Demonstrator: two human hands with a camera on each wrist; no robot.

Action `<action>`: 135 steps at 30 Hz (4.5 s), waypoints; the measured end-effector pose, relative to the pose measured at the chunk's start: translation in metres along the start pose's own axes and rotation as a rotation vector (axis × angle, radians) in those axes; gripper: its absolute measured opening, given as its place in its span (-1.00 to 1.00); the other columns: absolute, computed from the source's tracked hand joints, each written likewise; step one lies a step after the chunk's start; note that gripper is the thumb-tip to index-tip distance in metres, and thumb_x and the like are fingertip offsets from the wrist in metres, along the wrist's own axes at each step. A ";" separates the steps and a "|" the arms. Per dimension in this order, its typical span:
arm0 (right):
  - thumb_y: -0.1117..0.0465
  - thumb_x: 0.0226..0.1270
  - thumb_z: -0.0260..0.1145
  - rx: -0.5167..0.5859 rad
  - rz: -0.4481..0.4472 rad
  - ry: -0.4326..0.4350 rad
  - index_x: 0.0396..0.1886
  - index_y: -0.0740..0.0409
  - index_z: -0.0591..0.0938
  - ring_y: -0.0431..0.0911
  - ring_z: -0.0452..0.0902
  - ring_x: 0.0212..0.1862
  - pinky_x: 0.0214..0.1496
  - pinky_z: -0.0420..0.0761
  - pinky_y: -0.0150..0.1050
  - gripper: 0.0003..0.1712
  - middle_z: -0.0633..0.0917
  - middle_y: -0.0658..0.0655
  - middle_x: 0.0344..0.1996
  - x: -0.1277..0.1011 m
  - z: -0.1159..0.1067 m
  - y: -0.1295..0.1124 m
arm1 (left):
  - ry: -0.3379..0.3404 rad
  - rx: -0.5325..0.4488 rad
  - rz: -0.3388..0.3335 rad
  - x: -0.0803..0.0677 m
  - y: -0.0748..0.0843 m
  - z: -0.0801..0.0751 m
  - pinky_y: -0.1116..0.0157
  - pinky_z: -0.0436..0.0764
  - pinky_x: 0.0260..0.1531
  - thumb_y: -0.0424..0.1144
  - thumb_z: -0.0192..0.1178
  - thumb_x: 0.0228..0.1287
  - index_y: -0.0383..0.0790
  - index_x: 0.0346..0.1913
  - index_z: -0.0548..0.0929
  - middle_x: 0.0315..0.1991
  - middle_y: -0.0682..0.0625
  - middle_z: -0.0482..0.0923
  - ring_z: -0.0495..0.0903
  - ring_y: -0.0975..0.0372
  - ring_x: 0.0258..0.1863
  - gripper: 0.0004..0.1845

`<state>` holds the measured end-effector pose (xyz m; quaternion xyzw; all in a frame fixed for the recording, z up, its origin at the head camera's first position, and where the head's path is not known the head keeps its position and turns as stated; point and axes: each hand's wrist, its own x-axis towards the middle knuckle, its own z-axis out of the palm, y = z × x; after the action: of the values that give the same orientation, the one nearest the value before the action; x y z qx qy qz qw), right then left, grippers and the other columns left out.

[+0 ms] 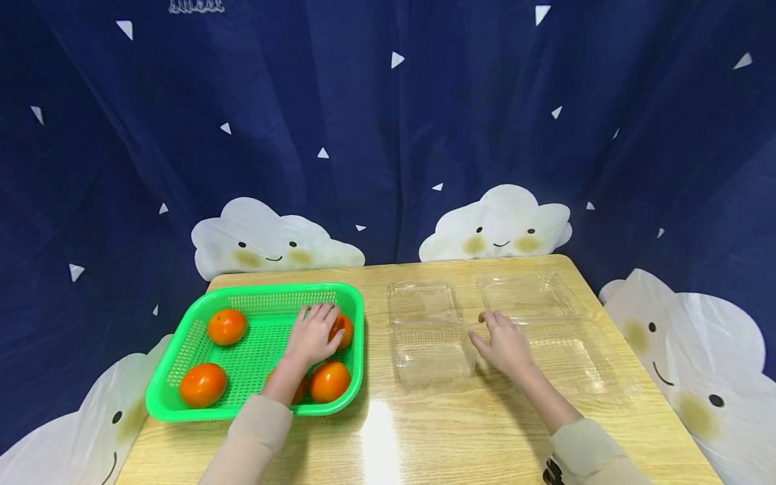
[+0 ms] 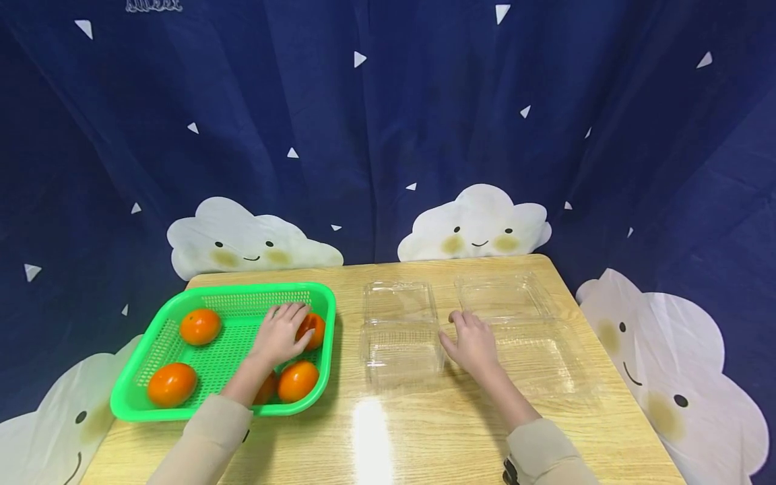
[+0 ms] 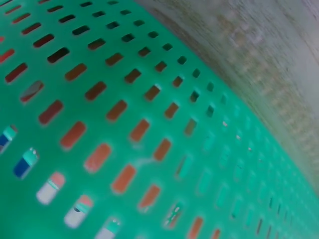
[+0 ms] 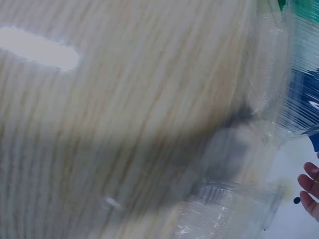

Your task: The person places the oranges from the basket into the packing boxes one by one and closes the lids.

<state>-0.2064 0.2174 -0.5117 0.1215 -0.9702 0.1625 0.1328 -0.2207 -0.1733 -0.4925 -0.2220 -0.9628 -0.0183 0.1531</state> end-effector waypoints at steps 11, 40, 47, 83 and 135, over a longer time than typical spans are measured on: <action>0.02 0.12 0.30 0.008 -0.035 -0.021 -0.05 0.31 0.49 0.14 0.48 -0.08 -0.11 0.50 0.05 -0.48 0.57 0.27 -0.14 -0.019 0.013 -0.004 | -0.081 -0.042 -0.038 -0.001 0.004 0.005 -0.05 0.27 0.12 0.02 0.09 0.17 -0.24 0.18 0.40 0.13 -0.15 0.40 0.33 -0.02 0.15 -0.43; 0.07 0.09 0.29 -0.075 -0.063 -0.024 -0.29 0.26 0.54 0.03 0.48 -0.27 -0.21 0.50 -0.11 -0.66 0.54 0.14 -0.37 -0.027 0.029 -0.003 | -0.200 -0.102 -0.118 -0.002 0.001 0.017 -0.08 0.26 0.11 0.12 0.11 0.14 -0.19 0.30 0.28 0.24 -0.19 0.27 0.24 -0.03 0.21 -0.28; 0.09 0.12 0.27 -0.071 -0.049 -0.056 -0.30 0.25 0.53 0.04 0.47 -0.26 -0.19 0.49 -0.08 -0.69 0.54 0.14 -0.37 -0.029 0.029 -0.005 | -0.230 -0.130 -0.130 -0.002 0.002 0.019 -0.09 0.28 0.09 0.11 0.12 0.14 -0.20 0.31 0.27 0.23 -0.18 0.27 0.25 -0.04 0.19 -0.27; 0.10 0.11 0.27 -0.063 -0.047 -0.047 -0.27 0.25 0.53 0.06 0.49 -0.22 -0.12 0.49 -0.04 -0.70 0.55 0.14 -0.34 -0.029 0.029 -0.004 | -0.166 -0.242 -0.122 0.000 0.004 0.022 0.04 0.47 -0.07 -0.04 0.28 0.03 -0.36 0.20 0.33 0.09 -0.25 0.30 0.34 -0.07 0.01 -0.29; 0.12 0.09 0.26 -0.066 -0.052 -0.029 -0.30 0.24 0.53 0.05 0.49 -0.27 -0.12 0.48 -0.05 -0.72 0.55 0.13 -0.38 -0.029 0.032 -0.003 | 0.240 -0.272 -0.104 0.021 0.021 -0.014 0.02 0.52 -0.15 -0.13 0.38 -0.15 -0.32 0.10 0.43 0.00 -0.27 0.38 0.37 -0.09 -0.04 -0.32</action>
<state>-0.1856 0.2088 -0.5489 0.1444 -0.9734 0.1250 0.1267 -0.2258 -0.1468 -0.4735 -0.1869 -0.9365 -0.1824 0.2341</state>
